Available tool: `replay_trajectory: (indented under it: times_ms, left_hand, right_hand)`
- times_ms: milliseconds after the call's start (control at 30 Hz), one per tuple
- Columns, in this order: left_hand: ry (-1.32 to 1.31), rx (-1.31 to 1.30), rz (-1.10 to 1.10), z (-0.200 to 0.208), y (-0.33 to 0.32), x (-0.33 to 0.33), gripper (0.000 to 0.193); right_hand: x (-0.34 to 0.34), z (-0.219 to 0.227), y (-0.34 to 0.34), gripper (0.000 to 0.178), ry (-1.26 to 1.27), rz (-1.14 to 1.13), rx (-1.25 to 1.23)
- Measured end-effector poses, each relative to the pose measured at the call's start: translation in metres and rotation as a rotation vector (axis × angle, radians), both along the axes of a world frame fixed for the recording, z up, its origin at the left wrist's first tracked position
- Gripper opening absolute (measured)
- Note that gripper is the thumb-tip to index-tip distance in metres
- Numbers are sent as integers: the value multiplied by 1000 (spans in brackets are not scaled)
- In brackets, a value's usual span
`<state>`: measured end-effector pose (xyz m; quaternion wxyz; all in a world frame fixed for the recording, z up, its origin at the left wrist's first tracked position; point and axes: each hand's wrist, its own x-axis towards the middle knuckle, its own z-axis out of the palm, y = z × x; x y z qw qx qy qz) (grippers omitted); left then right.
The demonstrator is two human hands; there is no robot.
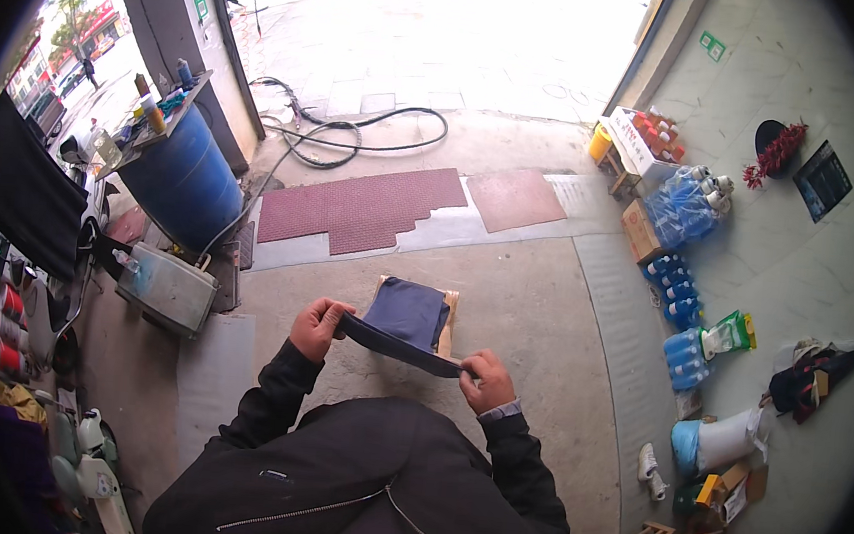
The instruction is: The person folds a dark blue garment by hand, repeatedly aligning edges and creasing sections. They turn the item over and smooth it, then place the folded piece on a small wooden stool.
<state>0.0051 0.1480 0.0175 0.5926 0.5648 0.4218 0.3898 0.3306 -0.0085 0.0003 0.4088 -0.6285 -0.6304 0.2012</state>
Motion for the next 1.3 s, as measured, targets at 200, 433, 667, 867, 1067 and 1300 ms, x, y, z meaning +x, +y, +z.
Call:
replay_trajectory:
  times_ms: [200, 433, 667, 867, 1067, 1300]
  left_hand:
    - [7, 5, 22, 1, 1, 0, 34]
    - [19, 130, -72, 4, -6, 4, 35]
    - [49, -28, -78, -20, 3, -13, 35]
    - [69, -120, -97, -49, 1, -32, 30]
    - [-20, -115, -143, -57, -5, -45, 21]
    - [271, 64, -233, -55, -17, -54, 52]
  right_hand:
    - [1, -7, -4, 10, 128, 12, -40]
    - [10, -30, -8, 17, 2, -2, -86]
    - [8, -26, -14, 13, 539, -104, -240]
    - [-3, -28, -7, 12, 823, -103, -201]
    - [-7, -30, -1, 12, 910, -79, -222]
    - [-17, -26, 3, 11, 861, -18, -258]
